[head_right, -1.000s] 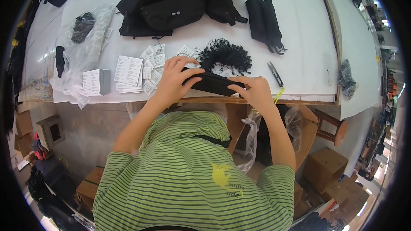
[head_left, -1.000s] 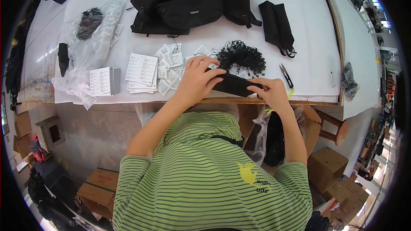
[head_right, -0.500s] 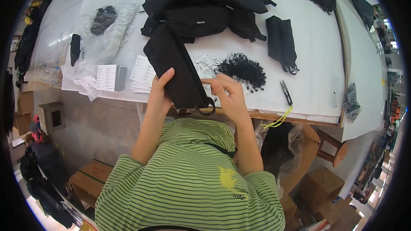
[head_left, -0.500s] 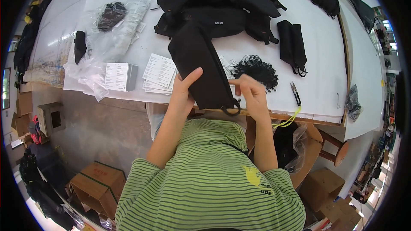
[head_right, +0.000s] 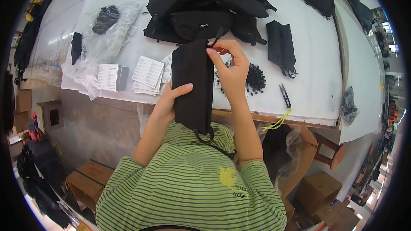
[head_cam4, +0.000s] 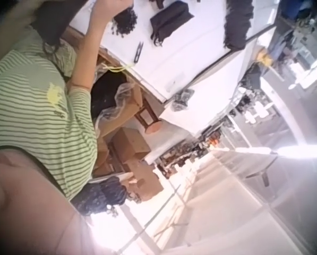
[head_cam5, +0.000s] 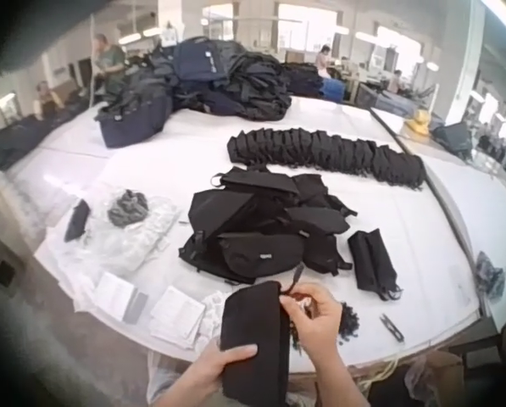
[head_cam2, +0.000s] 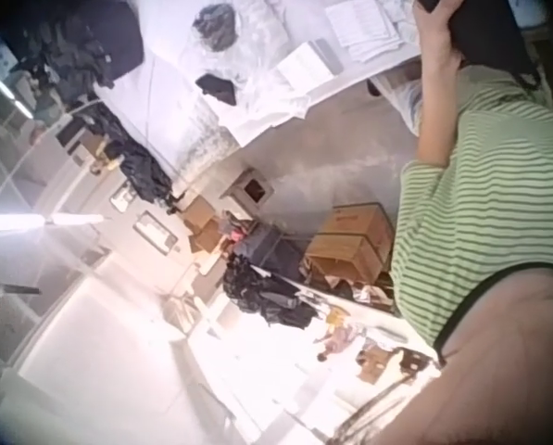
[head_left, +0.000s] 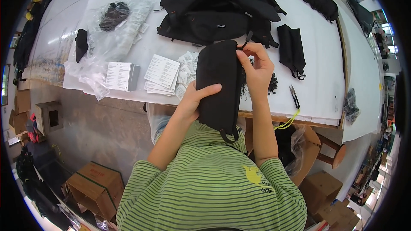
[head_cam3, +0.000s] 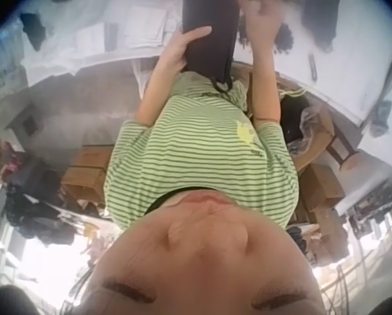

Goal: Placing silica gel packets and instruction cards into black hardshell cases.

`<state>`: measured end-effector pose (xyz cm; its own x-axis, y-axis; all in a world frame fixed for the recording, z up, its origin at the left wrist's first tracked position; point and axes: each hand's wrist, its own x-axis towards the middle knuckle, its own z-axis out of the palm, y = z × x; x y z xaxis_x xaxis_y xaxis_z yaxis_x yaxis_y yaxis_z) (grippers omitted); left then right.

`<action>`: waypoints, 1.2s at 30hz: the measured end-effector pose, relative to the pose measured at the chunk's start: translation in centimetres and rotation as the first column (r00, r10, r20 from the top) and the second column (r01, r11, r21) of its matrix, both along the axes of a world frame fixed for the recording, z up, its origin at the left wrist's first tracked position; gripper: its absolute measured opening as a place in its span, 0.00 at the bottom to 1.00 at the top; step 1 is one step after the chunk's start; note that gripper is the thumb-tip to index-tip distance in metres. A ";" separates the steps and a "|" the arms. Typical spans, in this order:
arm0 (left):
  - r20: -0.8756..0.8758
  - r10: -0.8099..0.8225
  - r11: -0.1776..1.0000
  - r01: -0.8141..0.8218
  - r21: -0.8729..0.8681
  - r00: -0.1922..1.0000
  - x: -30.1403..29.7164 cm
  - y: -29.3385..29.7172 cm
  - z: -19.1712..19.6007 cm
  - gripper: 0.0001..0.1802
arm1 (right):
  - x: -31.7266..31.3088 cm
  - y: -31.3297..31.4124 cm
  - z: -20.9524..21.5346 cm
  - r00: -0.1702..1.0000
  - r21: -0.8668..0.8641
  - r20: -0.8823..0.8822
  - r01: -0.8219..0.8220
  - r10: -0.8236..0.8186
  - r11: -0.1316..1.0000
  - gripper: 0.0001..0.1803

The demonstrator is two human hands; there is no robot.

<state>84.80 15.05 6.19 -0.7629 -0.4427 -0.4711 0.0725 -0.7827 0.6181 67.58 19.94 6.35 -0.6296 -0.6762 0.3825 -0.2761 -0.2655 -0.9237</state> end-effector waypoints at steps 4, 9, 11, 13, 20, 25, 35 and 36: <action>0.031 0.184 0.980 -0.186 0.074 0.982 -0.6 0.3 -0.5 0.24 | 1.0 0.5 -0.1 0.991 0.079 -0.111 0.078 -0.069 0.994 0.05; 0.025 0.248 0.955 -0.249 0.161 0.968 -0.7 -2.2 -2.2 0.22 | 3.9 2.1 0.7 0.997 0.137 0.001 -0.079 0.079 0.987 0.05; -0.035 0.329 0.917 -0.310 0.251 0.944 -0.6 -3.3 -2.7 0.20 | 5.0 3.0 1.1 0.972 0.150 0.118 -0.218 0.202 0.964 0.05; -0.057 0.360 0.904 -0.333 0.269 0.931 -0.4 -4.3 -2.8 0.16 | 5.7 3.6 1.2 0.962 0.143 0.140 -0.253 0.233 0.957 0.04; -0.176 0.356 0.892 -0.277 0.358 0.918 0.6 -5.1 -2.7 0.13 | 6.7 4.3 1.9 0.939 0.179 0.163 -0.331 0.304 0.926 0.05; -0.030 0.410 0.906 -0.403 0.130 0.912 0.6 -5.1 -2.8 0.16 | 6.2 4.1 2.3 0.996 0.235 -0.026 -0.078 0.086 0.969 0.13; -0.072 0.333 0.935 -0.319 0.154 0.940 -1.0 1.7 -1.4 0.22 | 6.5 6.2 0.2 0.911 0.309 -0.413 0.144 -0.003 0.940 0.27; -0.055 0.298 0.944 -0.285 0.166 0.953 -0.8 1.8 -1.1 0.24 | 5.8 6.7 -0.4 0.975 0.309 -0.219 0.048 0.022 0.950 0.26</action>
